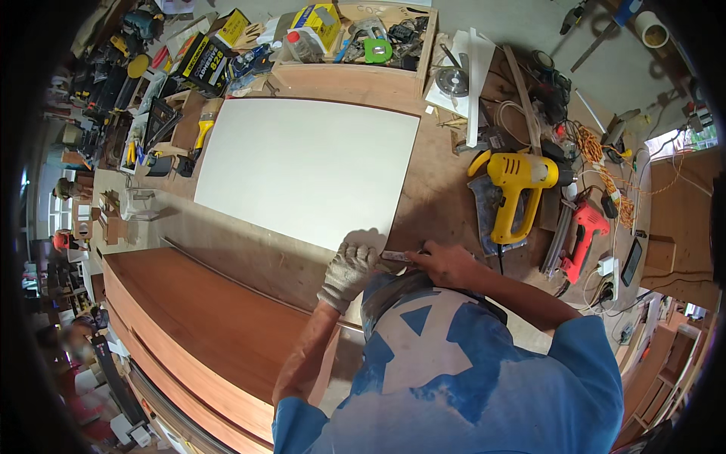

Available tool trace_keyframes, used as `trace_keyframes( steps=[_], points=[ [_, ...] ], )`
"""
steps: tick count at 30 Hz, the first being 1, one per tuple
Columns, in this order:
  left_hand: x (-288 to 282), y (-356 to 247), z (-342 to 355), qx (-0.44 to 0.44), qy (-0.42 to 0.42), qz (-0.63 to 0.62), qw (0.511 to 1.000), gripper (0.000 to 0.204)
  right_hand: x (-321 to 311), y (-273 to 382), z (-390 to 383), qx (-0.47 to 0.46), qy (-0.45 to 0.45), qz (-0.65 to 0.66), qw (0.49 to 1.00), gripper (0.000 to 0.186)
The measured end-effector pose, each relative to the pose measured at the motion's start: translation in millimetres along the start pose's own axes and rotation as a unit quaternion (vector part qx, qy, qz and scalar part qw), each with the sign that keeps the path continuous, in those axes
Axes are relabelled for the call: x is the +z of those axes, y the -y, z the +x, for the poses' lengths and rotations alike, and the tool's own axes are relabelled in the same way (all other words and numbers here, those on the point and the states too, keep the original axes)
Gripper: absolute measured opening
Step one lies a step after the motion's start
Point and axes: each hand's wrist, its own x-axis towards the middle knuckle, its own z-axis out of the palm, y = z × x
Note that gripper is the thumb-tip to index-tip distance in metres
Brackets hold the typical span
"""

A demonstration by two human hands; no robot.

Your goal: The person applies edge banding to a white board using a heat gun and a utility knife. They heat the edge, press the banding into place, trim the excess with a knife, and use pliers to remove remaining pieces.

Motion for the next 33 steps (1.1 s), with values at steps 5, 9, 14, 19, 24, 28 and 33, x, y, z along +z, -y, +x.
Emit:
trace_keyframes(
  steps=[5,9,14,19,24,28,33],
  points=[
    [-4,-5,10,0.011,-0.068,0.009,0.998,0.023,7,8,35,-0.051,0.023,0.000,0.998,0.051],
    [10,-4,0,-0.017,-0.056,-0.052,0.997,0.025,8,19,45,0.003,0.031,0.005,0.999,0.049],
    [16,-3,3,-0.008,-0.070,-0.076,0.995,0.029,0,16,37,0.039,0.021,0.009,0.999,0.049],
    [13,0,9,-0.007,-0.082,-0.101,0.991,0.025,-7,-7,16,0.051,0.008,-0.027,0.998,0.048],
    [4,7,9,-0.017,-0.046,-0.134,0.990,0.020,-17,-7,5,0.071,-0.016,-0.018,0.997,0.051],
    [4,8,4,-0.018,-0.032,-0.116,0.993,0.018,-10,-15,-18,0.142,-0.103,0.004,0.985,0.051],
    [7,5,10,-0.019,-0.029,-0.087,0.996,0.022,-7,-32,-18,0.211,-0.194,0.018,0.958,0.053]
  ],
)
